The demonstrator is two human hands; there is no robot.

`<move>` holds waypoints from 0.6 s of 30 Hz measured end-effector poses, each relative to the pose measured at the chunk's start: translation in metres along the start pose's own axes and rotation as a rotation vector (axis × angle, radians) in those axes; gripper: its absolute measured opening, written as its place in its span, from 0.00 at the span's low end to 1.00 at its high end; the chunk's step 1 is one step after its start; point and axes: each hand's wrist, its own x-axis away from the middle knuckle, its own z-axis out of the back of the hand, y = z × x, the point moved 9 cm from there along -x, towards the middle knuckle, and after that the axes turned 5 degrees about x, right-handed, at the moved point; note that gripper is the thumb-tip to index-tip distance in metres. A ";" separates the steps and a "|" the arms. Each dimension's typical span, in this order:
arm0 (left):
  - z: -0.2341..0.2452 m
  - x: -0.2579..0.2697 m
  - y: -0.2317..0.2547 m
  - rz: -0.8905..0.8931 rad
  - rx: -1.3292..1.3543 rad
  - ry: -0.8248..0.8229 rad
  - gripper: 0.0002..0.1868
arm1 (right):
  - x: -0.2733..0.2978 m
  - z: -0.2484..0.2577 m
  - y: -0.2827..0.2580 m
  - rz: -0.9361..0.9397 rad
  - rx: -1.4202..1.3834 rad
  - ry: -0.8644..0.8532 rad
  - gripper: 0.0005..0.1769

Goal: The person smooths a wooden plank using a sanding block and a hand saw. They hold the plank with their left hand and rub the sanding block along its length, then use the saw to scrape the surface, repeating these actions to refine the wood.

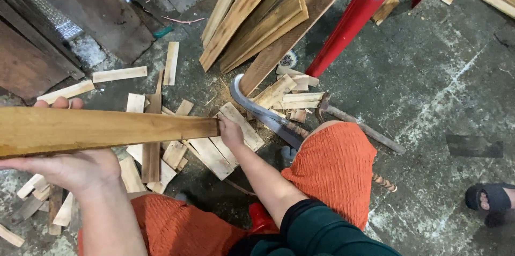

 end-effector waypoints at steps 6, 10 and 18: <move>0.011 -0.010 -0.005 -0.074 -0.064 -0.072 0.59 | 0.068 0.020 -0.225 0.666 -0.304 -0.140 0.23; 0.010 -0.005 -0.004 -0.042 -0.122 -0.033 0.60 | 0.109 0.063 -0.268 0.896 -0.271 0.127 0.20; 0.025 -0.024 -0.003 -0.038 0.005 -0.083 0.38 | 0.038 0.062 -0.073 -0.540 -0.536 -0.082 0.17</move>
